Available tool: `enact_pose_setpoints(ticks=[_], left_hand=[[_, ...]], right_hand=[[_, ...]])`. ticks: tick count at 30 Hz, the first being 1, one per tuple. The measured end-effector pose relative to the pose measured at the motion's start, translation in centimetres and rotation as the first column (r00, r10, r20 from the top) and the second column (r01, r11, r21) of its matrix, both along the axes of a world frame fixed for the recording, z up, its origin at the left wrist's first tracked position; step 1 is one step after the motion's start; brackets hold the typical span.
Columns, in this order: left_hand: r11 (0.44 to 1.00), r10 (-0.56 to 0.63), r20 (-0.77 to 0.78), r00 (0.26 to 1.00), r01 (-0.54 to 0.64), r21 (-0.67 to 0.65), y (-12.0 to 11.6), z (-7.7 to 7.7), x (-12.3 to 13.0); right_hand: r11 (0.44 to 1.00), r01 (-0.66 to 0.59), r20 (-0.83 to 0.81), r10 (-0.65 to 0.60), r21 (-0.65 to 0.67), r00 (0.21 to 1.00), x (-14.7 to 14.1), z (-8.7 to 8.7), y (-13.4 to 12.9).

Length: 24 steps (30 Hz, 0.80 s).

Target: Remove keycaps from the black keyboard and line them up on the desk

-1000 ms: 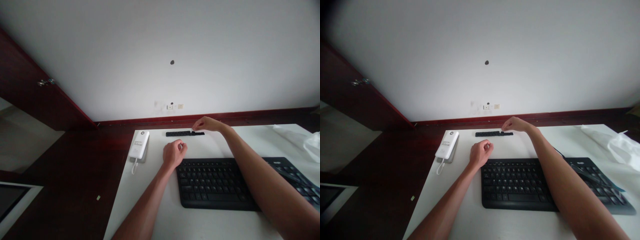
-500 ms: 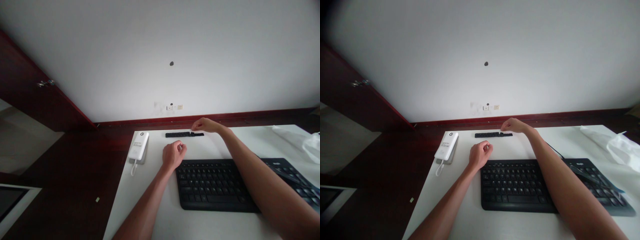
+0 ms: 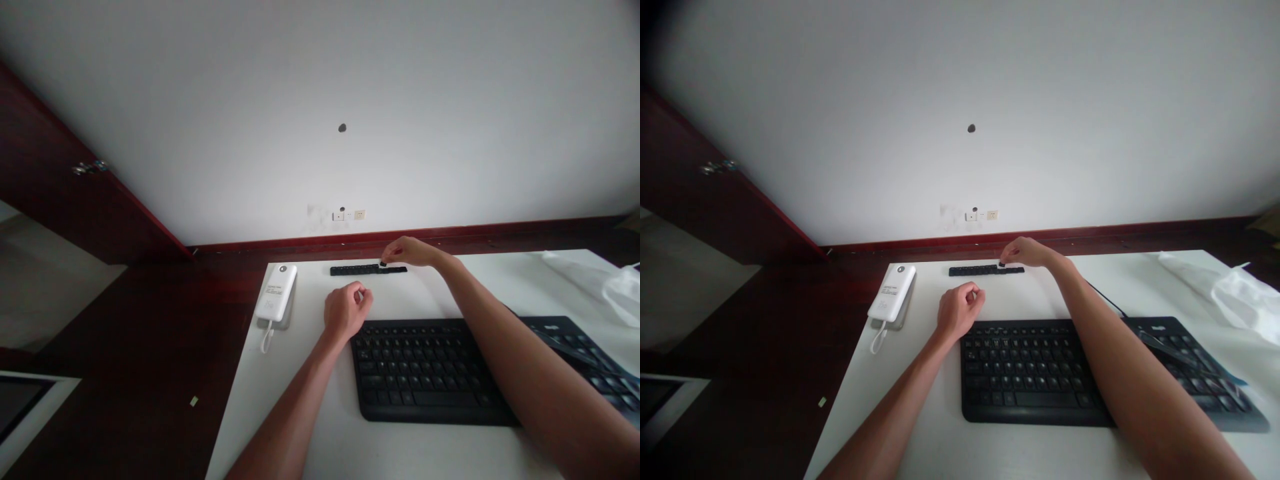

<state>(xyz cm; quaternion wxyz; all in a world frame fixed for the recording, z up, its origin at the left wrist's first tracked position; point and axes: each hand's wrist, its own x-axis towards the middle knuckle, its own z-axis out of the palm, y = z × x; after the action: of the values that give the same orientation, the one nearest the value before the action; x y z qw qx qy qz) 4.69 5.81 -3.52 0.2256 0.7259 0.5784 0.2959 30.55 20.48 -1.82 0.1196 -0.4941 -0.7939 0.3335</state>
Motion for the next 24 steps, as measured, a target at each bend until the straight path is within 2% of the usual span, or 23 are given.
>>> enact_pose_setpoints(ticks=[15,24], left_hand=[[1.0,-0.006,0.015,1.0,0.006,-0.003,-0.02,-0.02,0.01],[1.0,0.003,-0.008,1.0,-0.003,-0.014,-0.01,0.13,0.01]], right_hand=[[0.999,0.024,0.014,-0.024,0.025,1.0,0.07,-0.41,0.25],[0.999,0.032,0.01,-0.032,0.024,0.999,-0.11,0.11,-0.03]])
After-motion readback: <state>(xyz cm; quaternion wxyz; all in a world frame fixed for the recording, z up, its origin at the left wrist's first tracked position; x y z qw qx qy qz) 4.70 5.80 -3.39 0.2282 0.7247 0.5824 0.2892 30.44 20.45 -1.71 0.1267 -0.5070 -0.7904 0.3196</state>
